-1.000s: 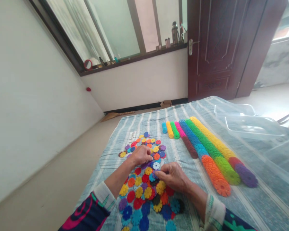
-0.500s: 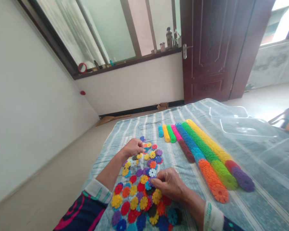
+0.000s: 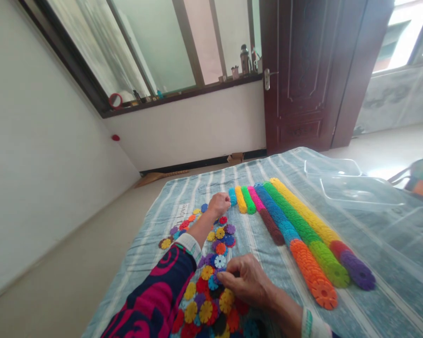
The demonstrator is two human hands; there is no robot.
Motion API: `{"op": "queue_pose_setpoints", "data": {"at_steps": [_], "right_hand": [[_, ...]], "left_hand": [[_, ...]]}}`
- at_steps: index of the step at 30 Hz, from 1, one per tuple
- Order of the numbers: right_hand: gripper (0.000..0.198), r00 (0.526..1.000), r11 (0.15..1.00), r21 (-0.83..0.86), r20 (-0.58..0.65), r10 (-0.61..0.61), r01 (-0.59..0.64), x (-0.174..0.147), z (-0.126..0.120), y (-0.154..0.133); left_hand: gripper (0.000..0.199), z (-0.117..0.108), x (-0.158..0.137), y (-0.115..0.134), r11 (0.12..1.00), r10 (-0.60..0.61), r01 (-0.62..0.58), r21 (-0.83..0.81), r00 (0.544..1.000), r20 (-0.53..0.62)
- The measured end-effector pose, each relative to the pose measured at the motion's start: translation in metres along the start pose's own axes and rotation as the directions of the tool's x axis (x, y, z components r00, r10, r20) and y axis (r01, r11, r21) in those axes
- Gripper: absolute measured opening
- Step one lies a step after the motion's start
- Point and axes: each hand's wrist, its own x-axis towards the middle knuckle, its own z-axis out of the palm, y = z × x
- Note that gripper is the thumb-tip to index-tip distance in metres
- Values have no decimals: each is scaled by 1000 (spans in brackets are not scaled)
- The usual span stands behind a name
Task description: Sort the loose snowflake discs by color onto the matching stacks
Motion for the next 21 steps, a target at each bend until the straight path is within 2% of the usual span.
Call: {"op": "queue_pose_setpoints", "data": {"at_steps": [14,21], "right_hand": [[43,1000,1000,5,0,2,-2,0,1,1],[44,1000,999,32,2,-15,15,1,0,2]], "left_hand": [[7,14,2,4,998,-58,59,19,996,-66],[9,18,0,7,997,-67,69,22,994,-90]]}}
